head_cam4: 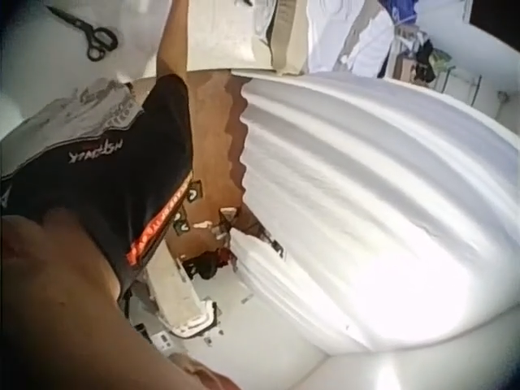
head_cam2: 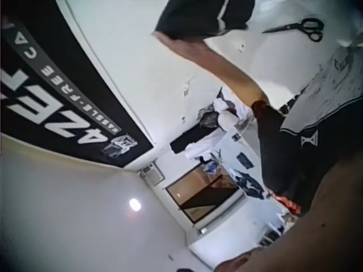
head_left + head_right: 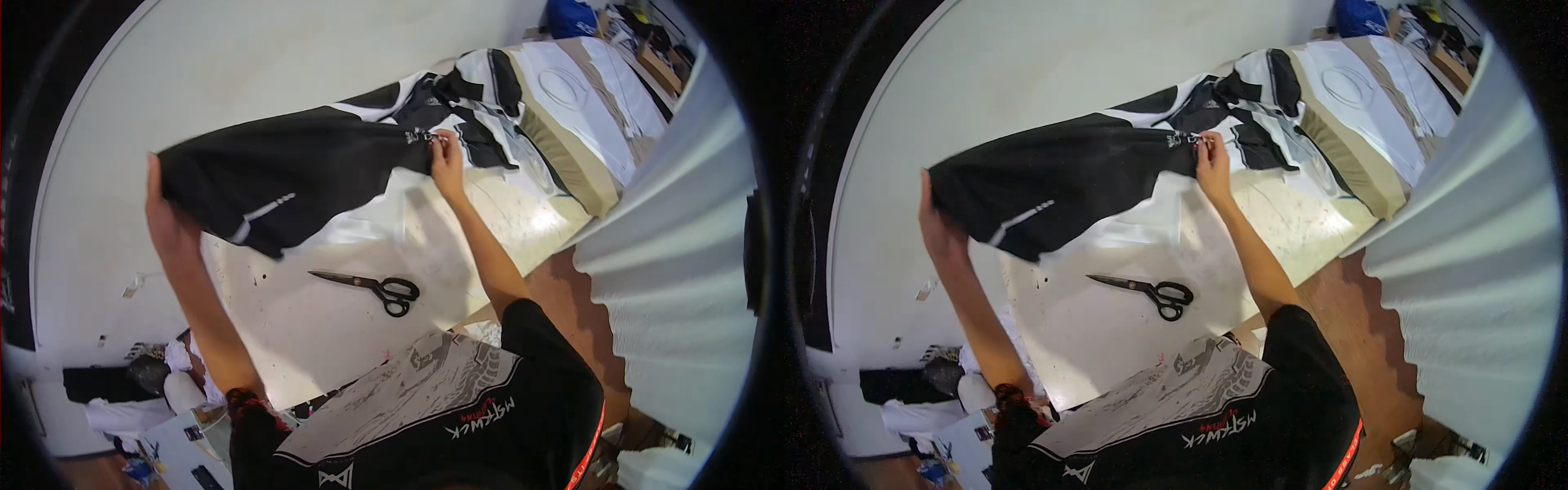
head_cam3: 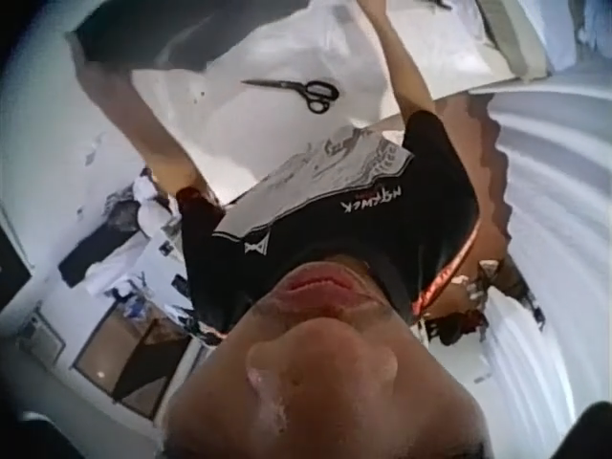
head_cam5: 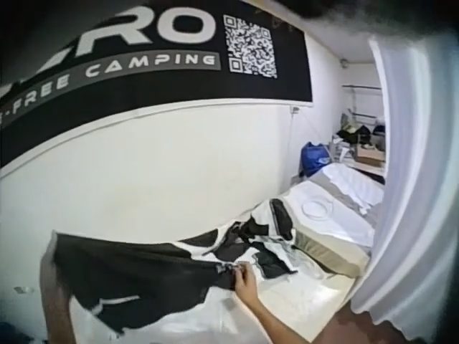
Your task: Cutting out printed garment pieces from fabric sheets using a pair of scissors.
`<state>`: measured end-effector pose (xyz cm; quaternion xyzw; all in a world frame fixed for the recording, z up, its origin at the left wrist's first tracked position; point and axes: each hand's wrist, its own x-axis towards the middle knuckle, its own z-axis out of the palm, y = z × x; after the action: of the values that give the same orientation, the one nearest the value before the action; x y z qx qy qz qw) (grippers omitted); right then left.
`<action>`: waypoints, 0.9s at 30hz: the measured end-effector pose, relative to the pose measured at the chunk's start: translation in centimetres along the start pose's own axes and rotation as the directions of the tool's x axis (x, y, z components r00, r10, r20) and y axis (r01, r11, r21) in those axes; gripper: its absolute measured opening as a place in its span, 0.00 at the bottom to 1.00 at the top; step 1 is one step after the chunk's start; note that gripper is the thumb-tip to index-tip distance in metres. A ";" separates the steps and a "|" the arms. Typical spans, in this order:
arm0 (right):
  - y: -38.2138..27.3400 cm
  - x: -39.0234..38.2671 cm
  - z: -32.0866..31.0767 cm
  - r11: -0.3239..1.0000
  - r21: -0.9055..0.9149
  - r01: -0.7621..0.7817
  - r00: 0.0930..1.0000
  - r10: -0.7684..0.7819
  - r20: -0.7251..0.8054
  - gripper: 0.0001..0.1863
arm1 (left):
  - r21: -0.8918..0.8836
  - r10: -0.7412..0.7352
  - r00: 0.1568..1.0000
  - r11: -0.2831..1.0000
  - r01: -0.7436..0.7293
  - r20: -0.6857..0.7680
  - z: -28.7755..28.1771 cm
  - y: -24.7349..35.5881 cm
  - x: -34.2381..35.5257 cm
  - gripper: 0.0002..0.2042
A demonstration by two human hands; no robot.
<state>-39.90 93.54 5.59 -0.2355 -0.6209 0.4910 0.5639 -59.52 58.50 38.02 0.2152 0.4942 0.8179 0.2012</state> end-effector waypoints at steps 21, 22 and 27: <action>-9.5 27.0 -14.6 0.657 -0.456 0.600 0.709 -0.701 -0.077 0.16 | 0.305 0.411 0.882 0.891 -0.336 -0.231 -15.7 25.4 11.9 0.22; -9.4 25.1 -17.6 0.676 -0.491 0.549 0.745 -0.662 -0.080 0.15 | 0.309 0.376 0.891 0.904 -0.294 -0.253 -13.6 24.8 9.2 0.22; -7.9 14.7 -27.3 0.788 -0.420 0.450 0.876 -0.482 0.034 0.05 | 0.357 0.414 0.708 0.903 -0.240 -0.572 -14.5 17.6 -11.8 0.28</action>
<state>-16.13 112.14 16.13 -0.2076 -0.7279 0.1842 0.6271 -59.84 34.02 45.91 0.0352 0.5872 0.7933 -0.1567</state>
